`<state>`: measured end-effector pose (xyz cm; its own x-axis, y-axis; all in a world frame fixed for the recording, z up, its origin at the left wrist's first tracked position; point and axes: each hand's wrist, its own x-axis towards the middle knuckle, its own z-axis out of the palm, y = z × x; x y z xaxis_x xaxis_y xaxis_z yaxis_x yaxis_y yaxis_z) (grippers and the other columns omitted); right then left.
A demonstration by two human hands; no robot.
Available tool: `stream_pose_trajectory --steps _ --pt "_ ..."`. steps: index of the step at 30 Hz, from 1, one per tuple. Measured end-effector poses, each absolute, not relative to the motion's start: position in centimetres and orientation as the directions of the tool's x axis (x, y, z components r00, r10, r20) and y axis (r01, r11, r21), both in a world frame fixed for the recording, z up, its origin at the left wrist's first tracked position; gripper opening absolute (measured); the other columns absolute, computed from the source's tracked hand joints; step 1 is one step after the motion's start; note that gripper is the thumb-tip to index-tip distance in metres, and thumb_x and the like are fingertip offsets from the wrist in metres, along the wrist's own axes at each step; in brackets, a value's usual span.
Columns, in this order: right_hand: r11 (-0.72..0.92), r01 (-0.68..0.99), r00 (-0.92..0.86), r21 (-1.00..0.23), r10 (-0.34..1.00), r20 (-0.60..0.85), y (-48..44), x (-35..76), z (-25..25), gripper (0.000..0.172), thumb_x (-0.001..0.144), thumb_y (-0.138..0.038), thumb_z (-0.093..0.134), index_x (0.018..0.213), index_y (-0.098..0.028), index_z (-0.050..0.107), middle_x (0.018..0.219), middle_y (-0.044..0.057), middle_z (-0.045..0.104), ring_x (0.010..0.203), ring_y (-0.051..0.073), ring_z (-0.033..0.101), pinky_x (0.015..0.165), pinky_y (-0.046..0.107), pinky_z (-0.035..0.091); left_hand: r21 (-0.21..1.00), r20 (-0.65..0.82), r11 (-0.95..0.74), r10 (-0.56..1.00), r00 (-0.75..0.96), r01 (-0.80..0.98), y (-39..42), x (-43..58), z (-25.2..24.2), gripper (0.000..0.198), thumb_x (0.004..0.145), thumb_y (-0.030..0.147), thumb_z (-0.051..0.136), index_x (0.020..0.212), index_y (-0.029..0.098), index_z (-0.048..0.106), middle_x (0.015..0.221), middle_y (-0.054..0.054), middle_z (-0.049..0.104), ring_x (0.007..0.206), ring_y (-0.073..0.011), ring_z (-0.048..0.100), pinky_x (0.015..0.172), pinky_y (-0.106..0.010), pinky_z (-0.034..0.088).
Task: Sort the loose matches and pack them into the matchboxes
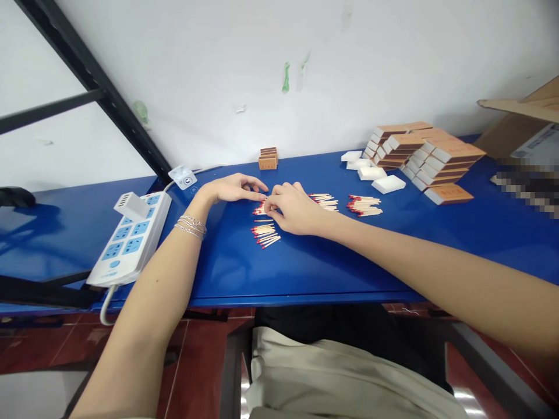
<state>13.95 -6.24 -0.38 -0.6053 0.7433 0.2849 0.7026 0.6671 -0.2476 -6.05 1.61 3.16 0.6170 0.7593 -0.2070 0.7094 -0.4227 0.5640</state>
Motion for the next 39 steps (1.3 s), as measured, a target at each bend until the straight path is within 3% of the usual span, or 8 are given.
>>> stream_pose_trajectory --steps 6,11,16,27,35,39 --pt "0.652 0.717 -0.595 -0.244 0.756 0.272 -6.5 13.9 -0.3 0.025 0.092 -0.016 0.046 0.093 -0.015 0.072 0.102 0.014 0.063 0.093 0.025 0.05 0.08 0.038 0.026 0.559 -0.217 -0.41 0.767 0.604 0.721 1.7 -6.0 3.1 0.064 0.071 0.058 0.067 0.123 0.02 0.066 0.095 -0.005 0.066 0.088 -0.0194 0.057 0.076 -0.03 0.043" --pt "0.671 0.67 -0.617 -0.316 0.741 0.264 -6.4 14.2 -0.3 0.022 0.089 -0.016 0.051 0.084 -0.018 0.072 0.098 0.01 0.064 0.09 0.023 0.051 0.079 0.036 0.025 0.561 -0.206 -0.419 0.764 0.611 0.713 1.7 -6.0 3.1 0.062 0.072 0.057 0.068 0.121 0.021 0.067 0.097 -0.005 0.065 0.087 -0.0182 0.057 0.074 -0.028 0.042" --pt "0.649 0.714 -0.56 -0.263 0.755 0.341 -5.8 14.4 -0.5 0.023 0.089 -0.017 0.05 0.091 -0.017 0.073 0.1 0.012 0.062 0.092 0.025 0.049 0.08 0.037 0.025 0.554 -0.205 -0.428 0.761 0.615 0.714 1.8 -6.0 3.1 0.06 0.073 0.056 0.067 0.121 0.021 0.067 0.094 -0.005 0.066 0.087 -0.0187 0.057 0.074 -0.028 0.042" --pt "0.643 0.729 -0.577 -0.234 0.761 0.296 -5.7 14.0 -1.0 0.024 0.091 -0.018 0.048 0.091 -0.016 0.073 0.101 0.013 0.061 0.091 0.024 0.048 0.08 0.037 0.025 0.54 -0.198 -0.416 0.782 0.591 0.731 1.6 -5.9 3.1 0.063 0.071 0.059 0.068 0.121 0.022 0.068 0.091 -0.004 0.065 0.085 -0.0188 0.056 0.073 -0.029 0.041" --pt "0.672 0.678 -0.619 -0.298 0.74 0.262 -6.2 14.7 -0.5 0.021 0.086 -0.014 0.052 0.081 -0.018 0.071 0.096 0.01 0.062 0.089 0.022 0.051 0.08 0.036 0.026 0.553 -0.192 -0.425 0.771 0.607 0.716 1.7 -6.0 3.1 0.062 0.071 0.059 0.068 0.12 0.021 0.069 0.095 -0.005 0.065 0.085 -0.0181 0.056 0.072 -0.029 0.041" --pt "0.643 0.698 -0.578 -0.314 0.766 0.281 -5.9 15.0 -0.4 0.02 0.088 -0.017 0.053 0.09 -0.019 0.073 0.099 0.01 0.062 0.091 0.023 0.051 0.081 0.036 0.026 0.555 -0.197 -0.419 0.773 0.603 0.718 1.8 -6.1 3.0 0.06 0.071 0.057 0.069 0.12 0.022 0.068 0.089 -0.004 0.066 0.081 -0.0173 0.056 0.07 -0.028 0.04"
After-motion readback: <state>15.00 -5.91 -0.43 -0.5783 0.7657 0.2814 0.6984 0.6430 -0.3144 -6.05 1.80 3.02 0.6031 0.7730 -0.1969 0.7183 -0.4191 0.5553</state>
